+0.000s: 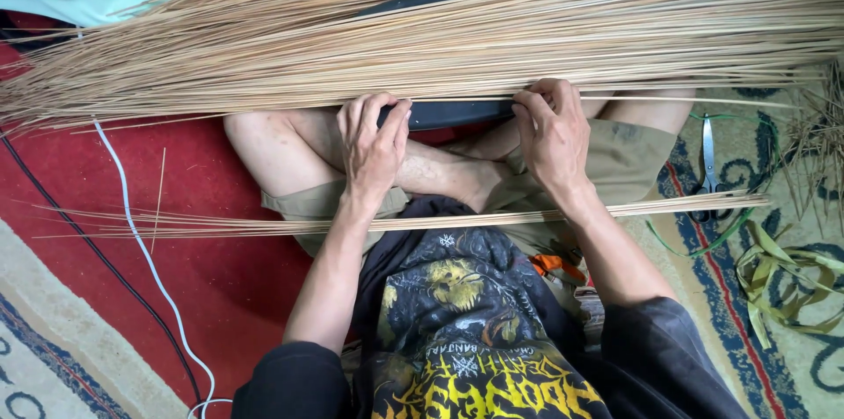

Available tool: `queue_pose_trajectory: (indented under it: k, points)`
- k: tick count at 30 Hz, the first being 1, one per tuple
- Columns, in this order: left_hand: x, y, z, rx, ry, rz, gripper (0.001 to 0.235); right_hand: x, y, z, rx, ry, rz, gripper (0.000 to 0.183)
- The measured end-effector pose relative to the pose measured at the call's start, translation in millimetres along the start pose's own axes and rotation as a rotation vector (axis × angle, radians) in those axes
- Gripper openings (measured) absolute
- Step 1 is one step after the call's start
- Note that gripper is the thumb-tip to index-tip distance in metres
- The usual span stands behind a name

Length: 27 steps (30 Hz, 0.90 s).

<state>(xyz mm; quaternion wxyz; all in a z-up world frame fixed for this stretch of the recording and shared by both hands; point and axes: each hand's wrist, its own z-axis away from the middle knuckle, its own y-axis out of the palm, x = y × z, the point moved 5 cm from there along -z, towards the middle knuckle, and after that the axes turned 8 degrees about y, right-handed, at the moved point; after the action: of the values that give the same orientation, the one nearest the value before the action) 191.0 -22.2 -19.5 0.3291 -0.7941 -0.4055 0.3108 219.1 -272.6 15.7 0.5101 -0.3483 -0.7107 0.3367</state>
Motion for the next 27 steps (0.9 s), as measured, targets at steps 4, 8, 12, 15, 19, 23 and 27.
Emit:
queue_pose_trajectory:
  k: [4, 8, 12, 15, 19, 23, 27]
  points:
    - [-1.1, -1.9, -2.6, 0.003, -0.006, -0.003, 0.009, -3.2, 3.7, 0.9, -0.007, 0.002, 0.004, 0.006]
    - [1.7, 3.0, 0.6, -0.010, -0.001, 0.001, 0.007, -4.6, 6.4, 0.6, 0.000, 0.024, -0.003, 0.007]
    - [1.7, 3.7, 1.5, -0.022, 0.007, -0.018, 0.007, 0.8, 6.8, 0.4, 0.025, 0.021, 0.038, 0.008]
    - [1.1, 2.3, 0.6, -0.028, 0.000, -0.014, 0.006, -3.5, 14.1, 3.0, 0.064, 0.012, 0.080, 0.008]
    - [-0.4, -1.5, -2.5, -0.025, -0.014, -0.002, 0.006, -4.2, 13.1, 5.1, 0.087, -0.009, 0.101, 0.011]
    - [-1.4, -1.9, -1.5, -0.026, -0.012, -0.007, 0.004, -7.4, 14.8, 10.3, 0.106, -0.034, 0.147, 0.013]
    - [-2.1, 0.1, 1.6, -0.024, -0.005, -0.035, 0.005, -4.3, 11.2, 11.8, 0.097, -0.058, 0.172, 0.014]
